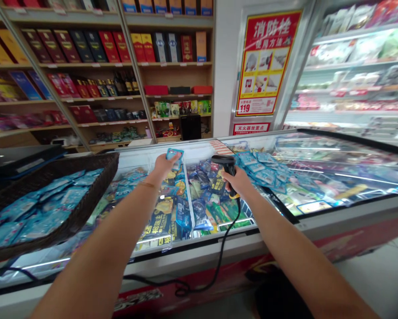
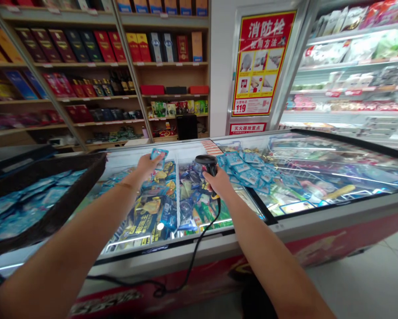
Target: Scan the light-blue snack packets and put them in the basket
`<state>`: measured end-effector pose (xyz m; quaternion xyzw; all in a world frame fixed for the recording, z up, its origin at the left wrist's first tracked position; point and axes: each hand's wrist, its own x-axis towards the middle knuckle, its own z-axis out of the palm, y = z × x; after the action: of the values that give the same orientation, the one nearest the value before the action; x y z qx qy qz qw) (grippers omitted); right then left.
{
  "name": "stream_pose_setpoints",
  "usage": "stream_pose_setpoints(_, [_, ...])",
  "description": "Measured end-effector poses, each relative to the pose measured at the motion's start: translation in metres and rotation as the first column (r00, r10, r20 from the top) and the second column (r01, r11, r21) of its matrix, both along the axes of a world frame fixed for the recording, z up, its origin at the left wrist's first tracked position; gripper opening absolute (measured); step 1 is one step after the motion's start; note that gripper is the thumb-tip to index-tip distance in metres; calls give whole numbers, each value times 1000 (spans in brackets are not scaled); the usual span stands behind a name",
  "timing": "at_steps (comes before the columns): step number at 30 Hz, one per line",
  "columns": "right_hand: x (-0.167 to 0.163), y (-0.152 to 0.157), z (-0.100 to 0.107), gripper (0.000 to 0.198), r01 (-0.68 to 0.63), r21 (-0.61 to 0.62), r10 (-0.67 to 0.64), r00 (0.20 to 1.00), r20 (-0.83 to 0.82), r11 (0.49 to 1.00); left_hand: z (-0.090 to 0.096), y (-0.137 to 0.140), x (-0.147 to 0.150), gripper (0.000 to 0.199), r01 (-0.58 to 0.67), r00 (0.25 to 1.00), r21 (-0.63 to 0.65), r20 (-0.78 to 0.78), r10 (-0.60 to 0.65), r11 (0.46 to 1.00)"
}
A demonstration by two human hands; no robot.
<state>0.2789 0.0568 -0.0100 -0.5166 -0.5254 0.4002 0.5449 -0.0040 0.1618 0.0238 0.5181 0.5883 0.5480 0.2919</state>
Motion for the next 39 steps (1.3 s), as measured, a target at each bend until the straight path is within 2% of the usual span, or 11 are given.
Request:
stream_pose_setpoints(4, [-1,-1,1,29,-8,-6,8,1000,7,1000,-29,-7,51,28,-12,987,-14,160,14,1000])
stream_pose_setpoints(8, [-1,-2,2,27,-22,-18,23,999,39,1000,-44,-8,72,18,-14,944,-21,330,20,1000])
stream_pose_setpoints(11, [-1,-3,1,26,-61,-19,62,994,85,998,-51,-8,72,16,-3,936,-6,351,5,1000])
stream_pose_setpoints(16, [-2,-8,0,26,-101,-36,107,971,215,994,-58,-7,63,19,98,879,69,462,-119,993])
stream_pose_setpoints(21, [-7,-17,5,20,-93,-3,88,938,335,996,-61,-8,59,24,85,850,82,514,-115,993])
stream_pose_setpoints(28, [-9,-23,11,14,-122,-24,122,915,384,992,-58,-16,63,23,102,857,97,497,-136,990])
stream_pose_setpoints(39, [-9,-24,14,12,-141,-23,139,918,372,990,-60,-16,63,20,90,855,107,502,-132,990])
